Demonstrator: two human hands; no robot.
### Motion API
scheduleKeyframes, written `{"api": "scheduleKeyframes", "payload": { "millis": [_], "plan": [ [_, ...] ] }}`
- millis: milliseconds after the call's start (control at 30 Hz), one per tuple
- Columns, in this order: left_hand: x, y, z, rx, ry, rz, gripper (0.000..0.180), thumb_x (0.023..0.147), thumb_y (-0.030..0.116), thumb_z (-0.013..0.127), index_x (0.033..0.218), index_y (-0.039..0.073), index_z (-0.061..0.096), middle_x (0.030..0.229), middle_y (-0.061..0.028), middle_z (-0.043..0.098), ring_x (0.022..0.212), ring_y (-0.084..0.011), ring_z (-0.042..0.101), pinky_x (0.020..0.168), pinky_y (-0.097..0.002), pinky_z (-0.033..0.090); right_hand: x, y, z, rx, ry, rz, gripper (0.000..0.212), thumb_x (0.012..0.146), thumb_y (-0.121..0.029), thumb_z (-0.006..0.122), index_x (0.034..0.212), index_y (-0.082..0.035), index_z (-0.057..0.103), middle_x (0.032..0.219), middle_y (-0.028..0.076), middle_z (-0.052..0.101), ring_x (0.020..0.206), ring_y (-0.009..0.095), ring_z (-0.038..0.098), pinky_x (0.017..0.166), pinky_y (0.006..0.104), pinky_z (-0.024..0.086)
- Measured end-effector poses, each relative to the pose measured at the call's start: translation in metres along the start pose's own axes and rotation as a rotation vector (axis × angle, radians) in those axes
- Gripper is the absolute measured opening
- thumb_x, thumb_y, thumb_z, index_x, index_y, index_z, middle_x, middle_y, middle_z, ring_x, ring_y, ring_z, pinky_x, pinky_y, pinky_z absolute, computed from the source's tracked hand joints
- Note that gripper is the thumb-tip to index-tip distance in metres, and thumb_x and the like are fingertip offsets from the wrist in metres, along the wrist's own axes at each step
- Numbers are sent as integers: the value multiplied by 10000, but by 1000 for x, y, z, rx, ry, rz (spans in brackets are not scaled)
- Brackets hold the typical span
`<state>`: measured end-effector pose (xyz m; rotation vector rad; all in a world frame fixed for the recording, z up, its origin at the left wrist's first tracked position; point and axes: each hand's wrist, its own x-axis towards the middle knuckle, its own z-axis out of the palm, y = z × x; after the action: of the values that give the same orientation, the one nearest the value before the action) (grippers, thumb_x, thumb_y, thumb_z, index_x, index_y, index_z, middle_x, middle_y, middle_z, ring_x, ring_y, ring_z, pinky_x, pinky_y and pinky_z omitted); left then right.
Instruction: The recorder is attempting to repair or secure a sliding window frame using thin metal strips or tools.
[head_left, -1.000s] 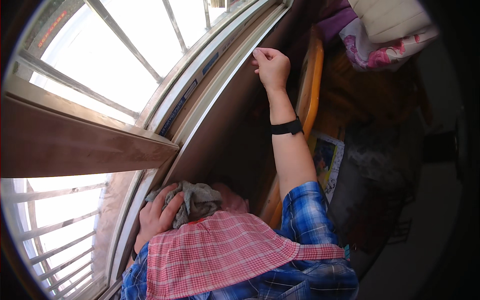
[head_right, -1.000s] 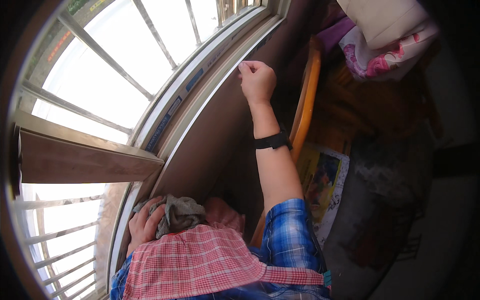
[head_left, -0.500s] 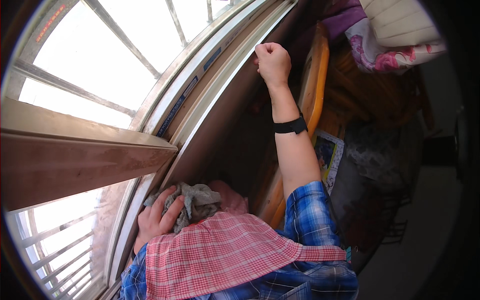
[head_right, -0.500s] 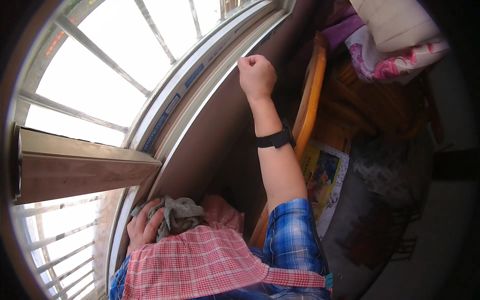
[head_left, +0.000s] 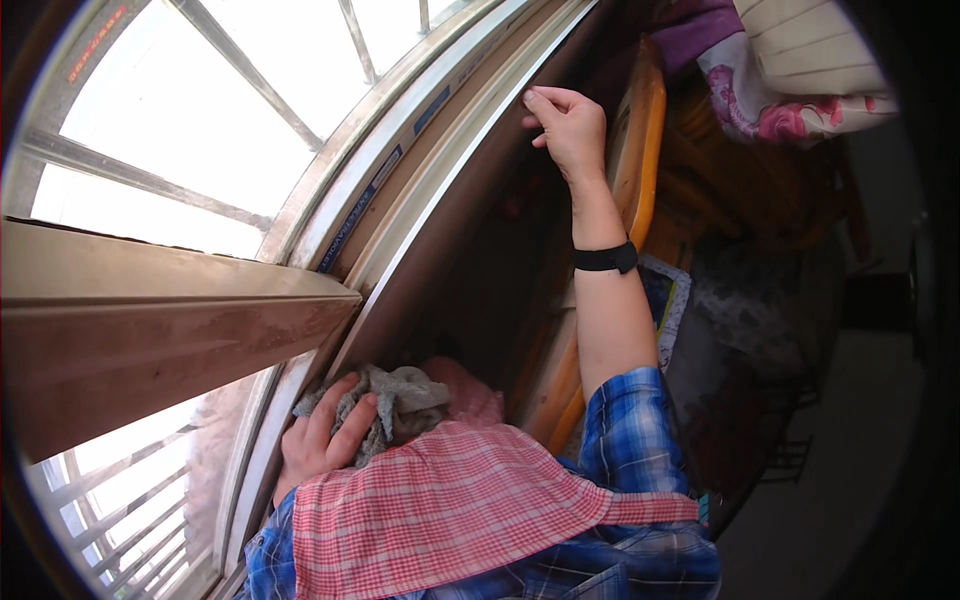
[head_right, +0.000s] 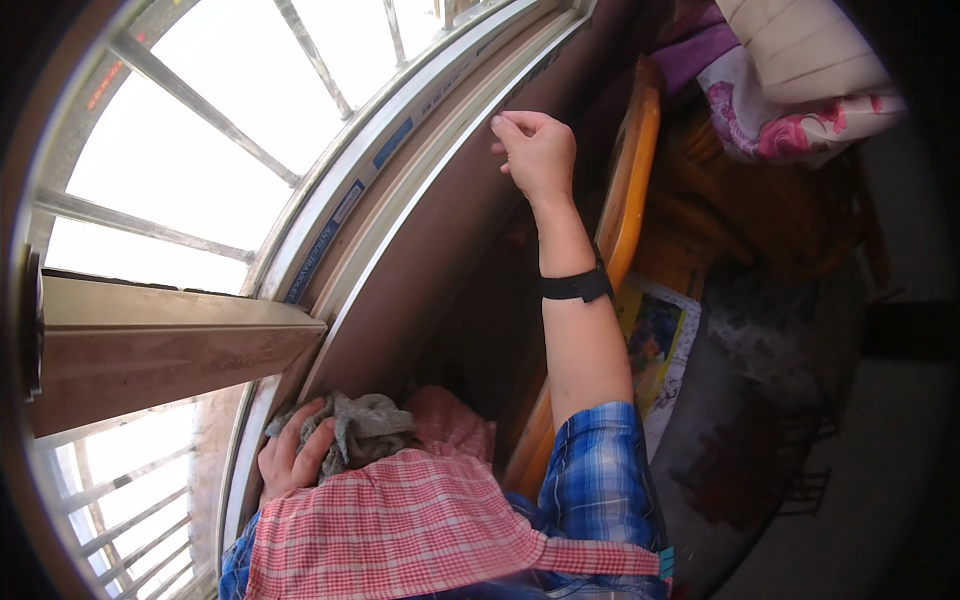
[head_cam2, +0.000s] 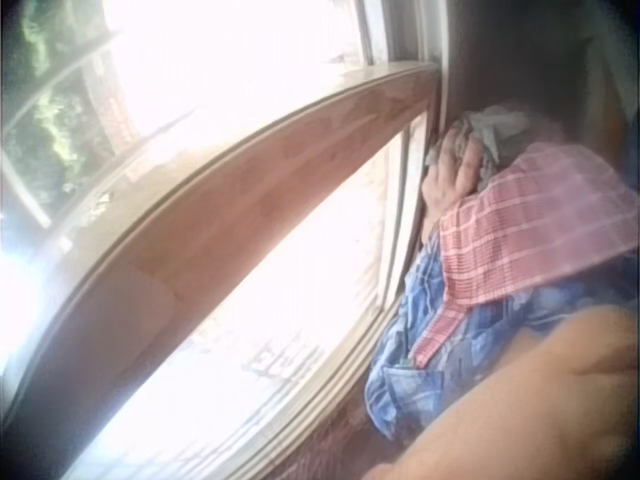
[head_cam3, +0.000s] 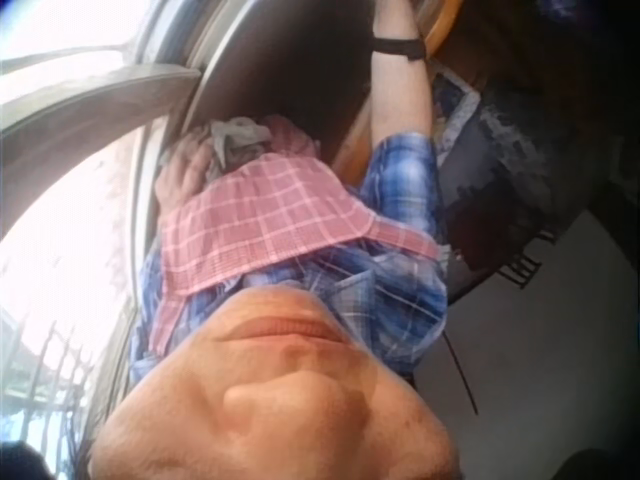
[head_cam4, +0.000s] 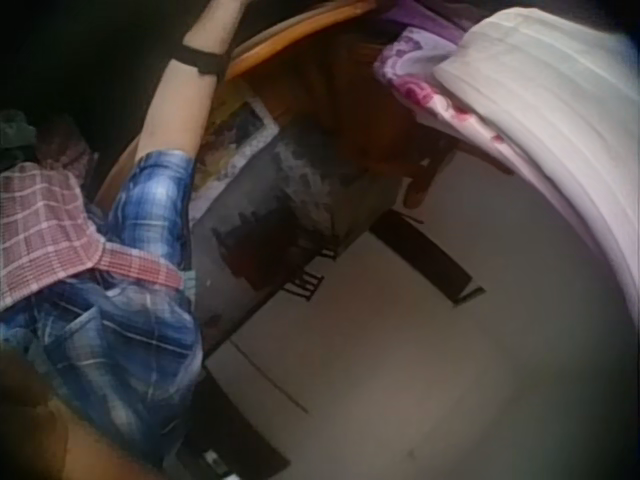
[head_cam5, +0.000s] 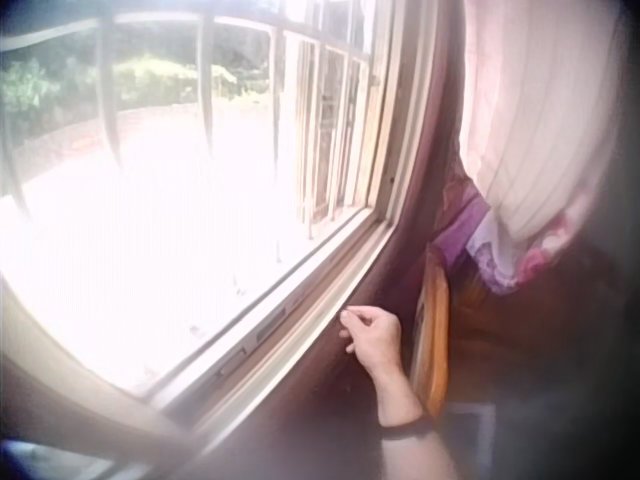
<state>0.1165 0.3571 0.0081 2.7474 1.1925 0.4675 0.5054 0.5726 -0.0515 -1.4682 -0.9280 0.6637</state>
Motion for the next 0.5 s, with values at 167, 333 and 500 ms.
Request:
{"api": "scheduleKeyframes", "payload": {
  "millis": [167,333,500],
  "plan": [
    [-2,-2,4,-16,36,17,447,829,134,654,1271,196,622,1304,-121,637,598,-162,563,553,-275,496,0,-7,3,-80,8,-11,208,880,-160,727,966,29,739,834,94,744,692,141,724,518,257,546],
    [-3,0,1,-7,4,7,441,836,140,649,1272,198,620,1307,-119,635,594,-162,557,557,-277,496,2,-10,2,-115,14,-27,180,866,-136,719,952,20,745,818,96,746,699,146,730,538,266,564],
    [-3,-1,0,32,4,16,437,840,160,647,1274,200,617,1307,-120,635,597,-162,556,559,-283,493,2,-19,4,-167,33,-31,171,829,-148,701,892,3,751,776,85,740,680,141,725,570,271,568]
  ]
}}
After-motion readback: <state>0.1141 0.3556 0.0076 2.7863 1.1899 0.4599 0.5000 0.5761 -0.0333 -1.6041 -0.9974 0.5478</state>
